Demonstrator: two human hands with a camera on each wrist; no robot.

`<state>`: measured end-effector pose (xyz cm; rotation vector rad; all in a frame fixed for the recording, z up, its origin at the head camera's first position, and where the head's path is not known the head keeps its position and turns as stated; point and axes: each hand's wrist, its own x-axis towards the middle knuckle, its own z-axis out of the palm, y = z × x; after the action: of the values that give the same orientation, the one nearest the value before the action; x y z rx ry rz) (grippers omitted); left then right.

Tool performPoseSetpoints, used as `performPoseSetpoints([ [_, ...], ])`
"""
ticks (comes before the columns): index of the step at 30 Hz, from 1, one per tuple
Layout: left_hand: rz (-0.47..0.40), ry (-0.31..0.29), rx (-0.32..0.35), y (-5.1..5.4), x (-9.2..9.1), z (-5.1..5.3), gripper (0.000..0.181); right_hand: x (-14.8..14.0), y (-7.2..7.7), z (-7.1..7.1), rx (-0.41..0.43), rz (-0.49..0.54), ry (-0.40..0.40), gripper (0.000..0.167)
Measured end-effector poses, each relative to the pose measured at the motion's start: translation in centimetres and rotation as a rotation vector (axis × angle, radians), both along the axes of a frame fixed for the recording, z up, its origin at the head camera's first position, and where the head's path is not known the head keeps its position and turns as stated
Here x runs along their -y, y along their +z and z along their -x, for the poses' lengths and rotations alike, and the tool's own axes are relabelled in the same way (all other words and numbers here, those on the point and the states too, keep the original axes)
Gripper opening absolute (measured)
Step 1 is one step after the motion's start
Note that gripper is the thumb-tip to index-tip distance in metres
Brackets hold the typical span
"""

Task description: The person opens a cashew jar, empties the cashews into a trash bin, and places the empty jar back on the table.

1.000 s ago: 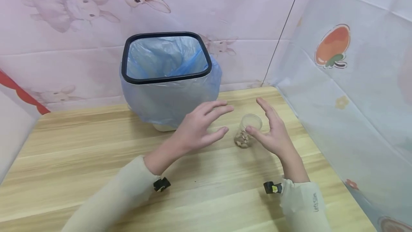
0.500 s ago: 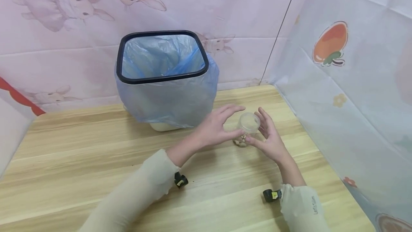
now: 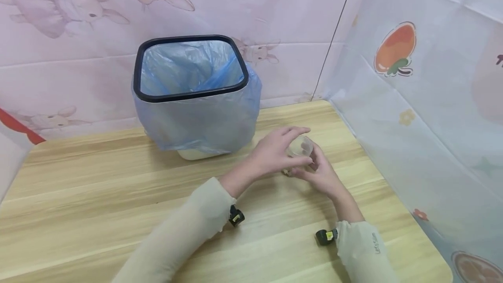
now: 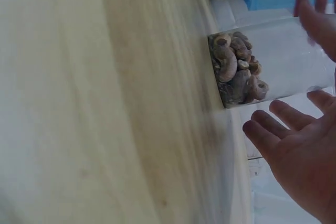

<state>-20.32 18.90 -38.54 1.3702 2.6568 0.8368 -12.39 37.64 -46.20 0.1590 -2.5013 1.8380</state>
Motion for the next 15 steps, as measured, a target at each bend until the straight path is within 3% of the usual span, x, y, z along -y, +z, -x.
performPoseSetpoints([
  [5,0.092,-0.028,-0.097,0.5,-1.1,-0.2,0.07,0.4,0.0,0.2,0.003,-0.027,0.017,0.095],
  [15,0.163,-0.058,-0.184,0.3,-1.7,-0.3,0.062,0.6,-0.4,0.5,-0.002,-0.128,-0.018,0.09],
])
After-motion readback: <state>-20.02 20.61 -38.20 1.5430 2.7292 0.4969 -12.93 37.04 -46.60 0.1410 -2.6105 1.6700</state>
